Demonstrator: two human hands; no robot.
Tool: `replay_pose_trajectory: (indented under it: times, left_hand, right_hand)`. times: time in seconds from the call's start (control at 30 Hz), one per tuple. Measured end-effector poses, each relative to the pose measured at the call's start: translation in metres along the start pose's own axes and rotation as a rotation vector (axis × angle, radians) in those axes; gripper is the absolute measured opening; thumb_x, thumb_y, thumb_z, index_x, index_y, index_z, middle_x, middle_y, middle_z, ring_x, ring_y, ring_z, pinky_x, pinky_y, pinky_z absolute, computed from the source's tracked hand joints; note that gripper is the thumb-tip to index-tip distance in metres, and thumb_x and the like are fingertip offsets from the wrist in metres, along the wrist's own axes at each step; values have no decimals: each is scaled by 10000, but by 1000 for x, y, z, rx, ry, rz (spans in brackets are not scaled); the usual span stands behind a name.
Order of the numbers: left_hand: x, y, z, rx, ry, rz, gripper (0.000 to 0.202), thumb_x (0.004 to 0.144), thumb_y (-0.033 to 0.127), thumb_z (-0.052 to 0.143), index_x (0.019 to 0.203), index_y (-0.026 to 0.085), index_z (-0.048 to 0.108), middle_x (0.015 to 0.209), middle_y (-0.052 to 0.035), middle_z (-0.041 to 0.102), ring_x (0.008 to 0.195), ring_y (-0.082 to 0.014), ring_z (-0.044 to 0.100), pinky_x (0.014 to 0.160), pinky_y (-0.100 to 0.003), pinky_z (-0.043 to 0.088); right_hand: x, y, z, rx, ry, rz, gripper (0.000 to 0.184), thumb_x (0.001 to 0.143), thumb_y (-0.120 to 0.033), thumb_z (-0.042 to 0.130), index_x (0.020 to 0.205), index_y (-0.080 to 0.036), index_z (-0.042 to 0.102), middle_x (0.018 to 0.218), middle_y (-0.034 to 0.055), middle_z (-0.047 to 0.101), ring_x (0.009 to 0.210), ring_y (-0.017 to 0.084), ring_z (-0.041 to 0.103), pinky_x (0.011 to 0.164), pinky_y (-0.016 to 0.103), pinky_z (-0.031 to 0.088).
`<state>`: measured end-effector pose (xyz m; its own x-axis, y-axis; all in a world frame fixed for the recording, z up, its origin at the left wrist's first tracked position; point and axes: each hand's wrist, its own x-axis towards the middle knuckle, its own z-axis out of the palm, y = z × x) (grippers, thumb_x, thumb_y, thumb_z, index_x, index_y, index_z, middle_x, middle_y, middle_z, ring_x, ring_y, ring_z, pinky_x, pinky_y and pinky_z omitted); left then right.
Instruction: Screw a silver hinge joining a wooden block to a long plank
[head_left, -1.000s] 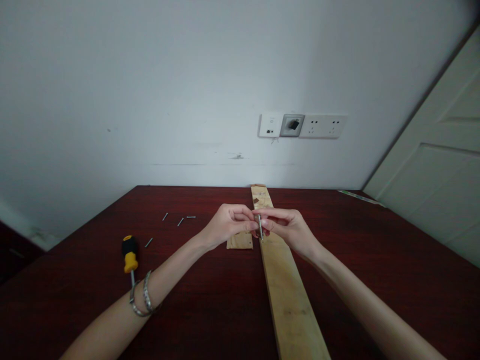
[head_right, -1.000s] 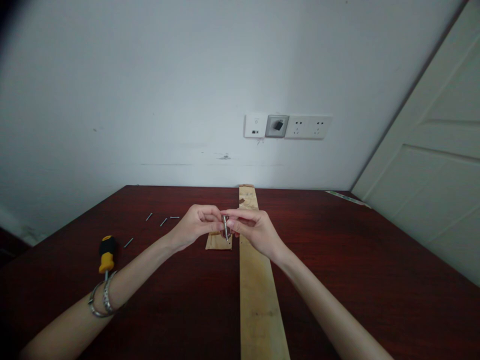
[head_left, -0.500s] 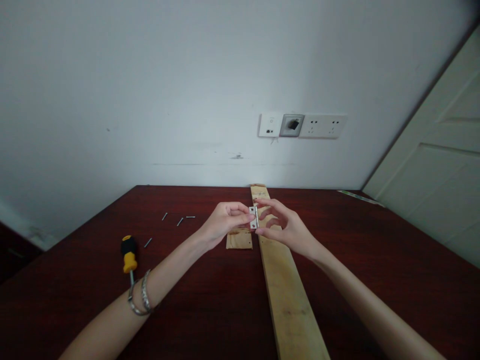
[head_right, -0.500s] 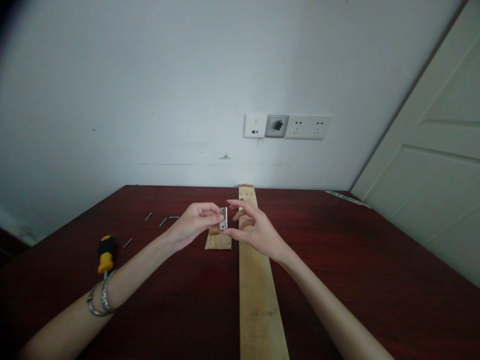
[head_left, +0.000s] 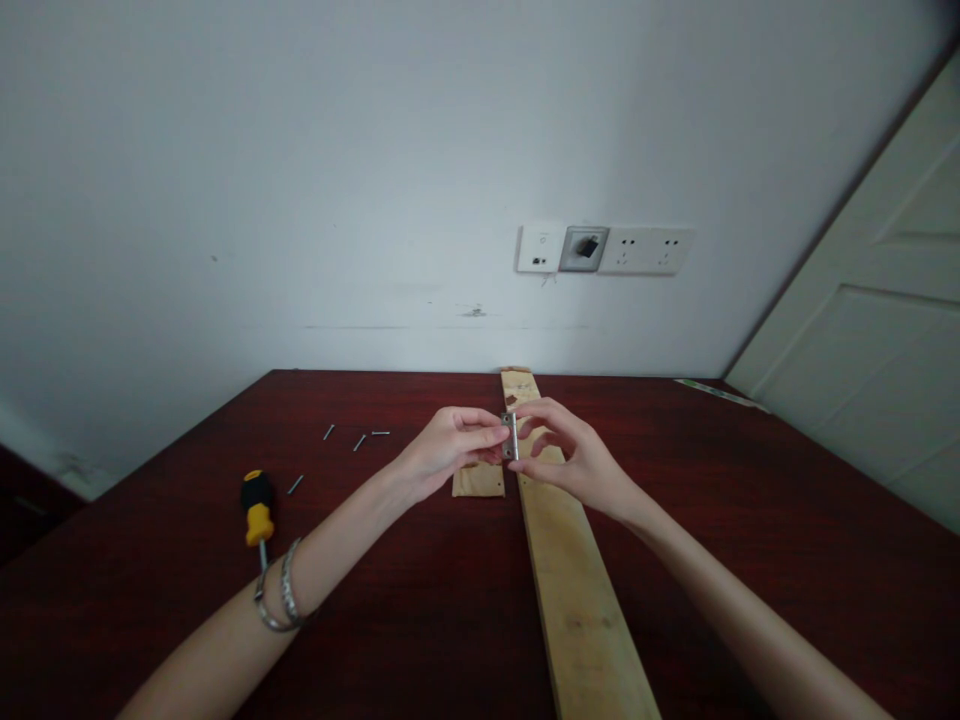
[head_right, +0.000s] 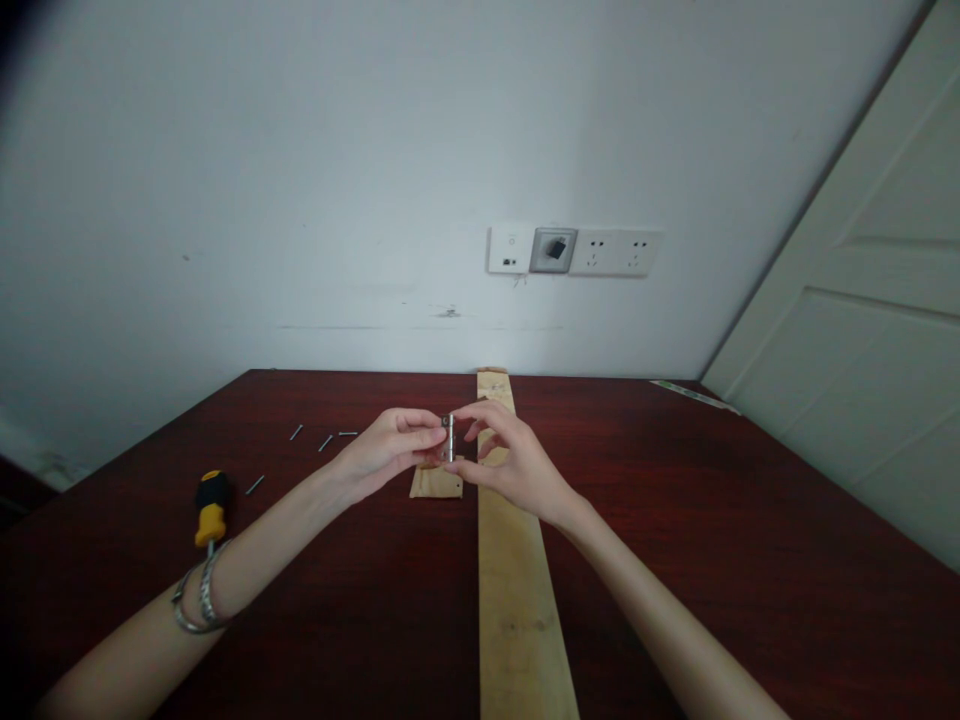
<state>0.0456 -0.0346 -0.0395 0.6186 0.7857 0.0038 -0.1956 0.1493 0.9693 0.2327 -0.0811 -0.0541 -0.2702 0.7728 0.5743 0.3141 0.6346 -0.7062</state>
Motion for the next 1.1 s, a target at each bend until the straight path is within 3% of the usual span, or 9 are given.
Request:
replay_pose_trajectory:
  times: [0.13,0.27,0.4,0.5,0.63,0.87,1.1]
  left_hand:
    - [-1,2,2,19,13,23,257,625,275,813,733,97,662,683,-20,660,620,-110,616,698,-290,491]
    - [-1,3,3,88,50,75,227,661,237,778,790,93,659,726,-33,674,658,-119,627,700,-276,495]
    - [-2,5,0,263,47,149,470,691,163,737,1135,130,586,786,-29,686,740,-136,639,749,-287,492]
    - [-2,5,-3,360,-62,201,638,677,117,727,1269,162,492,817,-11,656,781,-137,626,780,-306,491]
    - [-2,1,-3,442,-188,257,629,686,97,700,1279,145,495,848,-4,594,800,-127,589,810,-327,492]
    - [-2,-1,-4,708,-102,443,542,749,162,659,1270,111,519,845,-17,577,751,-120,535,773,-329,500]
    - [-1,3,-11,1058,-92,667,463,767,221,684,1206,136,561,966,-68,611,881,-174,569,824,-367,489]
  right_hand:
    - [0,-1,-5,-219,36,-109,431,749,-293,713,1141,-240,543,1089,72,570,887,171,572,667,301,527]
    - [-1,-2,-11,-435,43,-160,426,767,-326,694,1154,-237,541,1102,75,564,1016,210,567,823,361,526]
    - [-1,-7,-15,-626,33,-200,404,783,-328,671,1146,-202,544,1118,102,559,1042,238,564,853,391,520]
    - [-1,-11,-17,-731,22,-229,388,792,-334,656,1136,-185,554,1110,117,567,1015,248,569,813,388,528]
    - [1,-13,-19,-808,16,-241,392,794,-348,651,1130,-166,566,1117,127,569,986,253,569,792,390,524]
    - [2,-16,-21,-870,-13,-256,388,814,-375,627,1121,-142,581,1127,141,561,968,259,557,773,406,513]
    - [1,-11,-25,-769,-55,-229,406,803,-390,642,1142,-178,572,1163,134,532,1020,254,551,854,429,503]
